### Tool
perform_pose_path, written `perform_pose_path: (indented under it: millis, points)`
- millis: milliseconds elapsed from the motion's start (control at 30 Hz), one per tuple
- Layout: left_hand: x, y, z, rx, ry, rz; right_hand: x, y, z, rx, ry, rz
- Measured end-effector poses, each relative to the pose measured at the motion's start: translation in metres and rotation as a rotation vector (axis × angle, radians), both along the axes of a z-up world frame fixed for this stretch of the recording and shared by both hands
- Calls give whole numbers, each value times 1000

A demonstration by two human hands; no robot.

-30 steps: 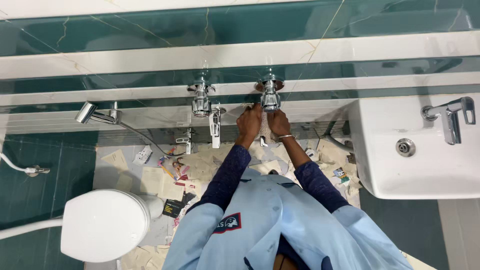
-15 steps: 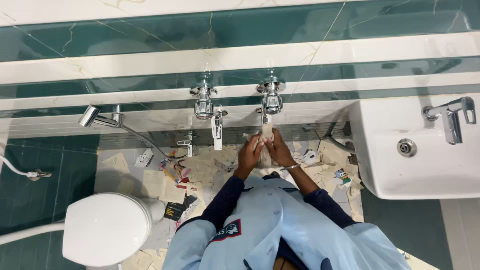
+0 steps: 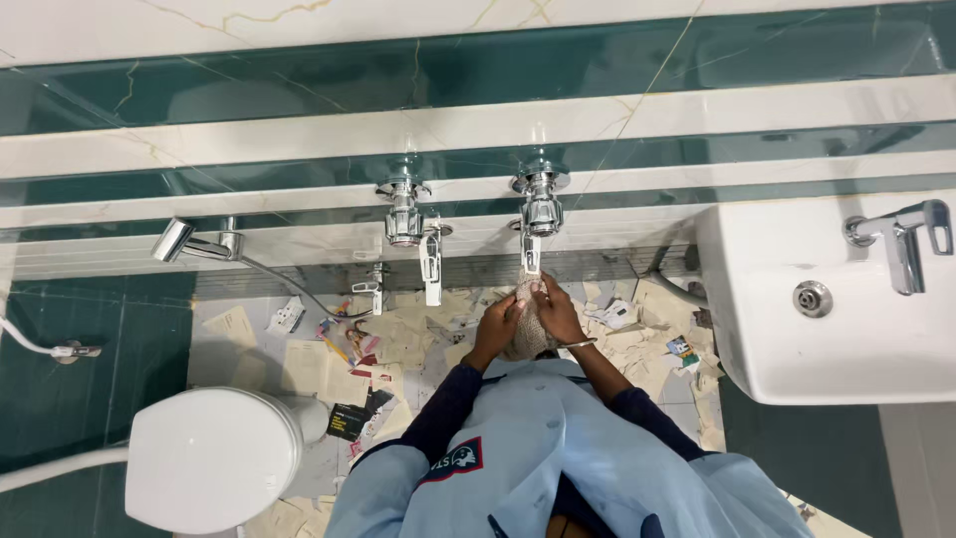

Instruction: The person wipes bathroom faucets, a bidet sprayer, and tiled wall surfaces with a cloth.

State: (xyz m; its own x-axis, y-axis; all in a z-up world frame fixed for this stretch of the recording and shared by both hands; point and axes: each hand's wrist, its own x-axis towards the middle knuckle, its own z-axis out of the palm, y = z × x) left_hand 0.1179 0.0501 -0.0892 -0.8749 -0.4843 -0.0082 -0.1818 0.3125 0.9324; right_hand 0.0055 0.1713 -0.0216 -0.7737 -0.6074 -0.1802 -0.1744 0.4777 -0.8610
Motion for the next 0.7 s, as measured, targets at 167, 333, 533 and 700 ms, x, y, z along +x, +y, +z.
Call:
perform_pose_path:
  millis: [167, 333, 533, 700]
  points:
    - [-25, -23, -15, 171, 18, 27, -25, -12, -33, -28, 27, -44]
    - [-78, -55, -19, 195, -2, 134, -61, -27, -59, -278, 194, 32]
    - [-89, -59, -21, 312, 217, 117, -77, -26, -64, -142, -29, 44]
    - [-95, -67, 3, 103, 334, 160, -93, -21, -56, -255, -384, 38]
